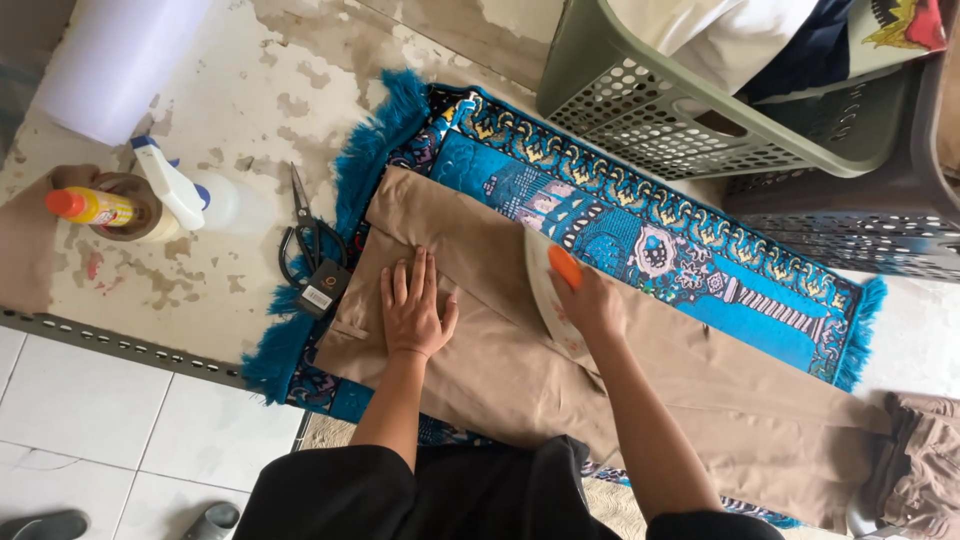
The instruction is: The person irons a pair of beige trousers laid flat on a patterned blue mat. They use an electric iron to smooth the fabric, moving it back and forth along the length of the pants while holding the material steady with their other hand.
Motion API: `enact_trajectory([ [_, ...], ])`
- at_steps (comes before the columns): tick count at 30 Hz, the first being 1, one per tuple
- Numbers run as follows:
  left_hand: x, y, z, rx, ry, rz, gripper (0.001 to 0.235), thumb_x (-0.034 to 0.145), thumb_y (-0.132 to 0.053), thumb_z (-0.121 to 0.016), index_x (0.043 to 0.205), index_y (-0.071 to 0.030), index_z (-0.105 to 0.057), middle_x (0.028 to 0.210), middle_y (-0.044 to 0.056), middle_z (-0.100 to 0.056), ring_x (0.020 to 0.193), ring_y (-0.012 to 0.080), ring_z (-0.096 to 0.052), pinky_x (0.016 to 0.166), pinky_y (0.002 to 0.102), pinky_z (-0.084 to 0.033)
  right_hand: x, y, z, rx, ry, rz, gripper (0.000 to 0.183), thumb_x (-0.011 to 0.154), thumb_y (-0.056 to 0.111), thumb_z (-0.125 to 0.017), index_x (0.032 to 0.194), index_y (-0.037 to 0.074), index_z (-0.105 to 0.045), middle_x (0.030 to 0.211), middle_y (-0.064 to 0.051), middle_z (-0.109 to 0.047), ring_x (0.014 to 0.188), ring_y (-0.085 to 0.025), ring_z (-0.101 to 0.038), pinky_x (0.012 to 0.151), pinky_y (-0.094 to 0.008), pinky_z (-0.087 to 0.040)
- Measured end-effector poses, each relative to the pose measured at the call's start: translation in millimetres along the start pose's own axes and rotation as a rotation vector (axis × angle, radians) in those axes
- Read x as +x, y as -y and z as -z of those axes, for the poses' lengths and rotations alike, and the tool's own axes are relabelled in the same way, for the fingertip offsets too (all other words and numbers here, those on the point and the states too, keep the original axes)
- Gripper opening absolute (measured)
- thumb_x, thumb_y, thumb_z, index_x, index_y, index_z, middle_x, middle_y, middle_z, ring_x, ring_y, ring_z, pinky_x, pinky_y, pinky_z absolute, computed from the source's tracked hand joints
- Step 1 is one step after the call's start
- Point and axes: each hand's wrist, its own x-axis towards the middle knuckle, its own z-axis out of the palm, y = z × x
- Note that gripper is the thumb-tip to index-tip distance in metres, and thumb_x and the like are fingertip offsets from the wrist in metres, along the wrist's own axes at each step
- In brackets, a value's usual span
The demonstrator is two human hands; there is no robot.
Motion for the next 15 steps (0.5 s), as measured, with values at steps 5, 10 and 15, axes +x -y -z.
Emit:
enact_trajectory([
  [5,1,0,0,0.002,0.007,0.002,0.077,0.081,-0.046,-0.054,0.147,-0.006,-0.054,0.158,0.008,-0.047,0.136,0.0345,-0.045,0.121,0.056,-0.027,-40,-83,4,0.015,0.036,-0.004,0.059,0.078,0.080,-0.068,0.076,0.021,-0.065,0.055,-0.006,-0.060,0.057,-0.030,-0.070,0.052,-0.040,-0.057],
  [10,0,0,-1,0.007,0.002,-0.001,0.077,0.082,-0.046,-0.053,0.148,-0.006,-0.054,0.157,0.008,-0.048,0.137,0.0341,-0.045,0.121,0.055,-0.027,-60,-111,26,0.093,0.174,-0.095,0.059,0.078,0.078,-0.068,0.076,0.019,-0.063,0.055,-0.009,-0.060,0.060,-0.034,-0.070,0.051,-0.047,-0.056],
  [15,2,-1,2,0.000,-0.010,-0.001,0.077,0.082,-0.045,-0.053,0.149,-0.006,-0.054,0.156,0.009,-0.049,0.134,0.0347,-0.047,0.120,0.056,-0.027,-47,-59,83,0.116,0.531,0.021,0.056,0.077,0.069,-0.068,0.091,0.015,-0.070,0.071,-0.017,-0.072,0.080,-0.040,-0.074,0.071,-0.052,-0.059],
])
